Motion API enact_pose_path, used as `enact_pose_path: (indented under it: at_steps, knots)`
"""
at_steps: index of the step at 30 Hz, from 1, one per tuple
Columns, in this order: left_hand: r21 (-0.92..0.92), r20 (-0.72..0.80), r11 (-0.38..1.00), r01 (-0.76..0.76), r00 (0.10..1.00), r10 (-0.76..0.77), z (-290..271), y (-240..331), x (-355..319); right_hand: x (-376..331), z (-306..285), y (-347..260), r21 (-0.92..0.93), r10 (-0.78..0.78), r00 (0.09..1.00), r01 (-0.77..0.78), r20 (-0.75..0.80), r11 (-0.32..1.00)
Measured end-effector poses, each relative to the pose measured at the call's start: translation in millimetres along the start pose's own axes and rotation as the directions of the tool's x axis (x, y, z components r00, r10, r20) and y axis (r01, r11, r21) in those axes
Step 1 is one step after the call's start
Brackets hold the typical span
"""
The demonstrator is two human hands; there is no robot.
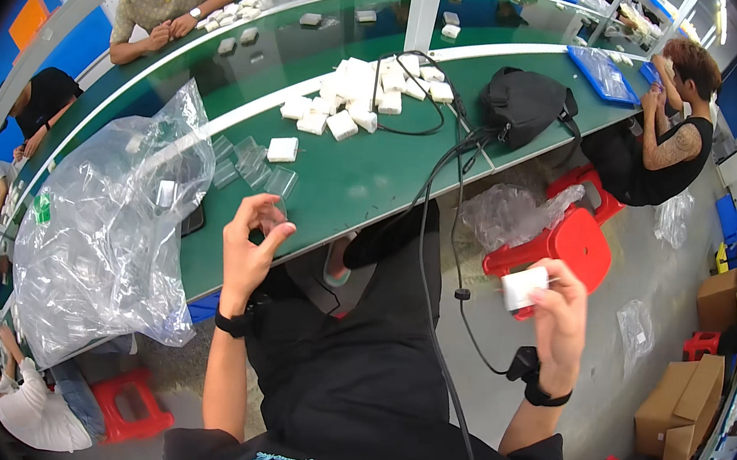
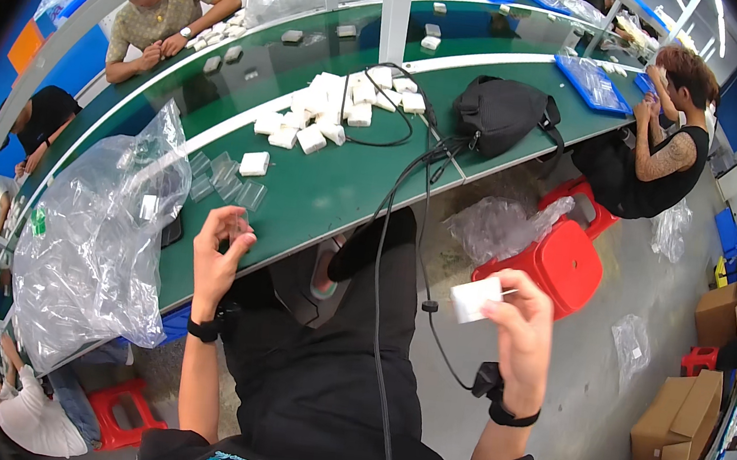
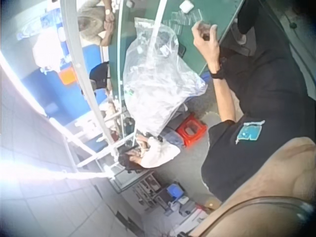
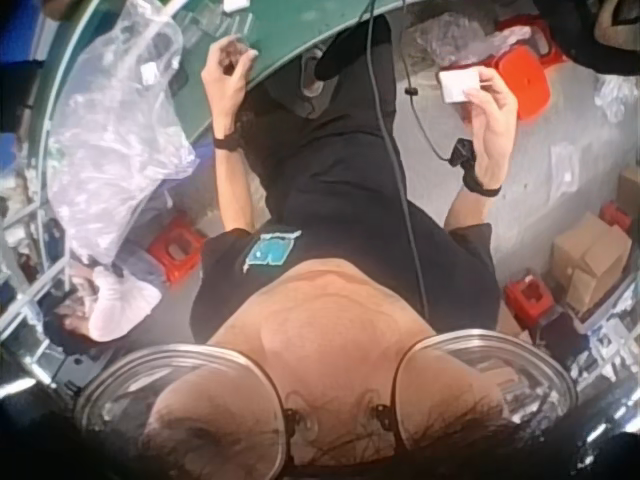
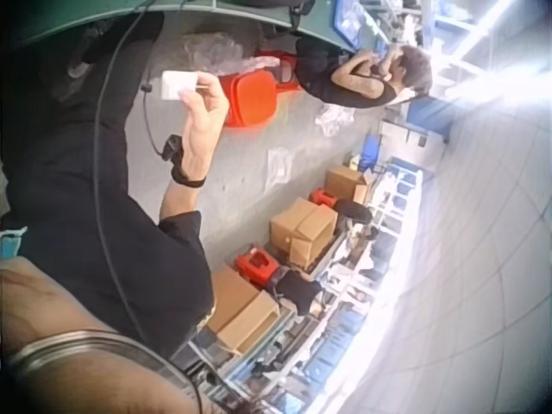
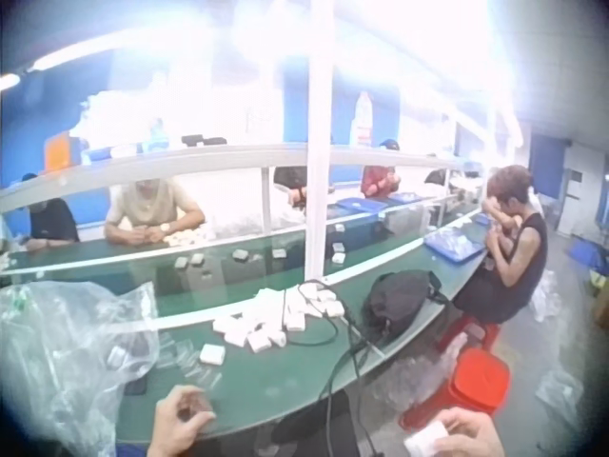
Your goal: Packaging small white rectangular components into individual plastic bags at a factory assembly line.
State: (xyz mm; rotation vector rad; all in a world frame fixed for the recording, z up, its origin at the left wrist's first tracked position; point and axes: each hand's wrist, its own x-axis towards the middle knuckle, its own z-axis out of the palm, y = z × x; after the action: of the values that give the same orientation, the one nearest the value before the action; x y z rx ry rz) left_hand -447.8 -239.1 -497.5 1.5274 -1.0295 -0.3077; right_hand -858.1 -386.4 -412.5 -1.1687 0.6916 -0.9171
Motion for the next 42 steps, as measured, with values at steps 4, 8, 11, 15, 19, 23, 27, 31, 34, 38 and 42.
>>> enact_pose_path:
  at_steps: [4,8,11,15,19,23,27,31,34,38,42]
  knots:
    - [-0.034,0.005,0.999,0.043,0.999,-0.042,-3.7,-2.1,-0.8,2.4,0.7,-14.6,0.027,-0.209,0.971,0.213,-0.121,0.977]
    - [0.011,0.025,1.0,0.013,1.0,-0.014,1.2,-1.2,1.9,40.8,38.1,4.6,0.064,-0.243,0.96,0.236,0.138,0.97]
    - [0.07,0.036,0.997,-0.023,0.999,0.02,2.4,1.6,-1.3,82.7,75.9,20.5,-0.152,-0.212,0.941,0.258,0.262,0.954]
    - [-0.266,0.319,0.958,0.11,0.947,-0.02,-7.3,13.8,-3.8,112.9,107.6,32.4,-0.244,-0.184,0.904,0.292,0.385,0.925]
    - [-0.465,0.582,0.852,0.242,0.809,0.087,18.4,45.9,-9.4,116.5,138.8,51.3,-0.283,-0.099,0.816,0.308,0.569,0.908]
    - [-0.46,0.551,0.851,0.254,0.833,0.049,31.6,49.5,-6.3,124.6,150.2,61.0,-0.313,-0.044,0.825,0.262,0.564,0.913]
    - [-0.439,0.501,0.872,0.214,0.864,0.04,21.4,37.8,1.4,148.3,155.8,54.7,-0.368,-0.043,0.82,0.303,0.571,0.879]
    - [-0.42,0.451,0.883,0.208,0.893,0.004,3.1,40.6,4.7,234.3,145.3,36.4,-0.646,-0.383,0.842,0.538,0.38,0.541]
    - [-0.415,0.421,0.886,0.208,0.907,-0.016,-11.7,48.6,5.5,306.6,131.5,28.2,-0.849,-0.46,0.815,0.485,0.353,0.208]
    - [-0.33,0.42,0.928,0.171,0.908,-0.018,-30.6,68.0,3.4,354.7,147.1,33.8,-0.813,-0.419,0.727,0.58,0.545,-0.051]
    - [-0.249,0.422,0.962,0.112,0.907,0.004,-40.2,77.1,-1.7,392.1,159.1,31.4,-0.803,-0.023,0.818,0.559,0.575,-0.207]
